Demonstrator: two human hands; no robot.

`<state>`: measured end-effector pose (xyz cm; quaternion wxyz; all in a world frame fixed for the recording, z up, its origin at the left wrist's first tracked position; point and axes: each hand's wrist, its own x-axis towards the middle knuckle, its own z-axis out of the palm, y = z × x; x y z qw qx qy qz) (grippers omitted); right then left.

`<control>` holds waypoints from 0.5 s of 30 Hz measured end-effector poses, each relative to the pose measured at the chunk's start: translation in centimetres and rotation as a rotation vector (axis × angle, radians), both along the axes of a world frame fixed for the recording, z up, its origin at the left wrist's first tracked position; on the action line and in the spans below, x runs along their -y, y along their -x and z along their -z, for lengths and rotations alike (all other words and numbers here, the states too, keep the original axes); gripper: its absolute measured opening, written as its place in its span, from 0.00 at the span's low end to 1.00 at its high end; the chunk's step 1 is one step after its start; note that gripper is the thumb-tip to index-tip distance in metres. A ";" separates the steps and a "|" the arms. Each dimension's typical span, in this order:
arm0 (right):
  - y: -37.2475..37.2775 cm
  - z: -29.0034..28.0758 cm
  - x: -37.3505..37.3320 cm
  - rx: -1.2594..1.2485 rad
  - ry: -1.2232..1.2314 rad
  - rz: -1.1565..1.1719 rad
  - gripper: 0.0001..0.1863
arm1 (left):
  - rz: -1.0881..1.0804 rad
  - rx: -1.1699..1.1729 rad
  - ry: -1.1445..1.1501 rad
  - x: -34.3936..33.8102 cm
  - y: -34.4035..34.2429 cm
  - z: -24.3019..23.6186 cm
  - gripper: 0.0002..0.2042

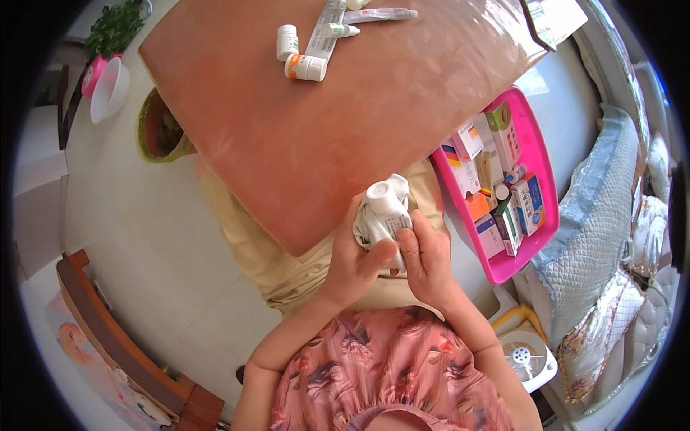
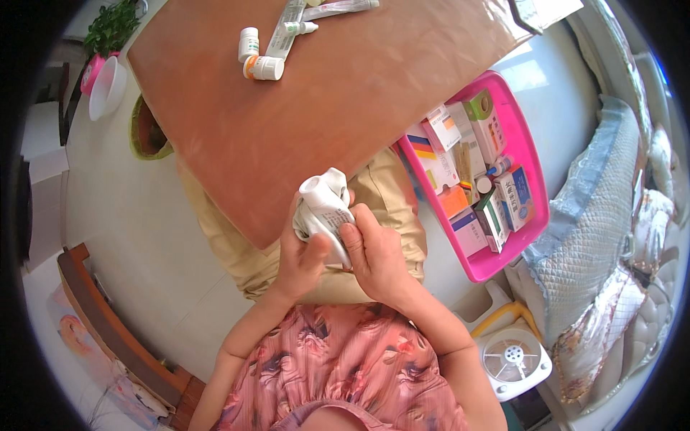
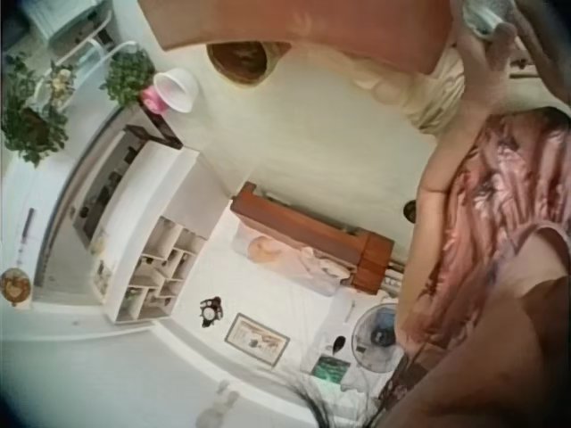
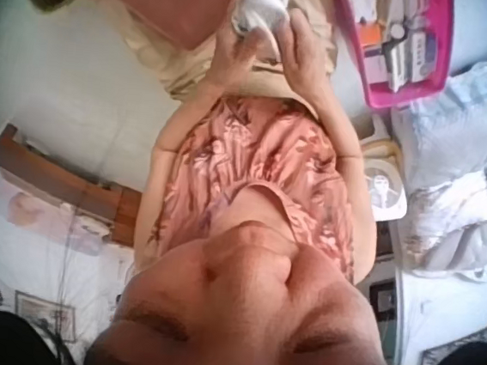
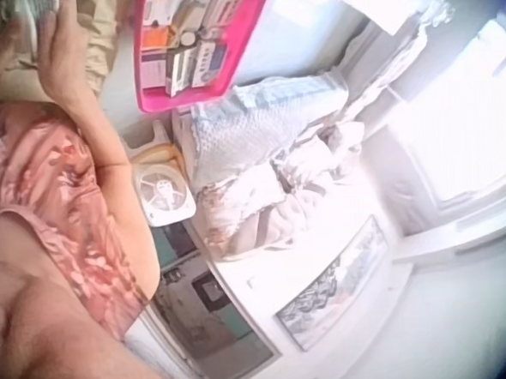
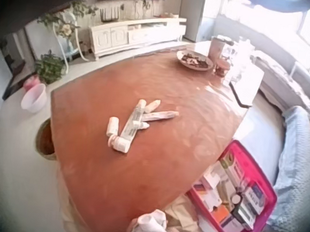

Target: The person organizes a variety of medical tubes and bottles into a plastic container, using a cloth to wipe down each item before placing it inside the box.

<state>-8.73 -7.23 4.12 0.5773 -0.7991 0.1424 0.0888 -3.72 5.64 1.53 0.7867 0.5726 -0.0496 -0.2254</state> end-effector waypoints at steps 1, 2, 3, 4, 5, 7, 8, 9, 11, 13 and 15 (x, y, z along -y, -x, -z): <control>-0.2 -0.1 -0.1 -0.002 0.002 -0.011 0.08 | -0.017 -0.052 0.115 0.0 -0.2 -0.5 0.34; -0.6 -0.4 -0.3 -0.040 -0.056 0.011 0.07 | -0.035 -0.102 0.229 0.0 -0.5 -1.1 0.36; -0.9 -0.6 -0.6 -0.079 -0.112 0.037 0.07 | -0.048 -0.154 0.346 0.0 -0.7 -1.4 0.39; -0.8 -0.4 -1.0 -0.083 -0.107 0.031 0.07 | 0.000 -0.033 0.233 -0.5 -0.6 -0.7 0.35; -0.5 0.1 -1.4 0.028 0.010 -0.004 0.06 | -0.007 -0.036 0.238 -1.0 -0.7 -0.8 0.35; -0.2 0.8 -1.3 0.140 0.134 -0.054 0.05 | 0.117 -0.015 0.115 -1.7 -1.1 -0.9 0.29; 0.0 1.1 -1.1 0.141 0.209 -0.135 0.06 | 0.052 0.017 0.077 -1.5 -1.1 -0.8 0.19; -0.1 1.1 -1.1 0.143 0.280 -0.215 0.08 | 0.043 0.017 0.080 -1.7 -1.3 -0.8 0.19; -0.9 0.3 0.1 0.144 0.387 -0.306 0.11 | -0.025 0.231 -0.207 -2.4 -1.6 -0.8 0.17; -1.6 -0.8 1.3 0.154 0.289 -0.140 0.11 | -0.027 0.338 -0.319 -2.7 -2.6 -1.2 0.16; -2.2 -1.7 1.4 0.211 0.133 0.057 0.18 | -0.026 0.448 -0.433 -3.0 -3.1 -1.5 0.15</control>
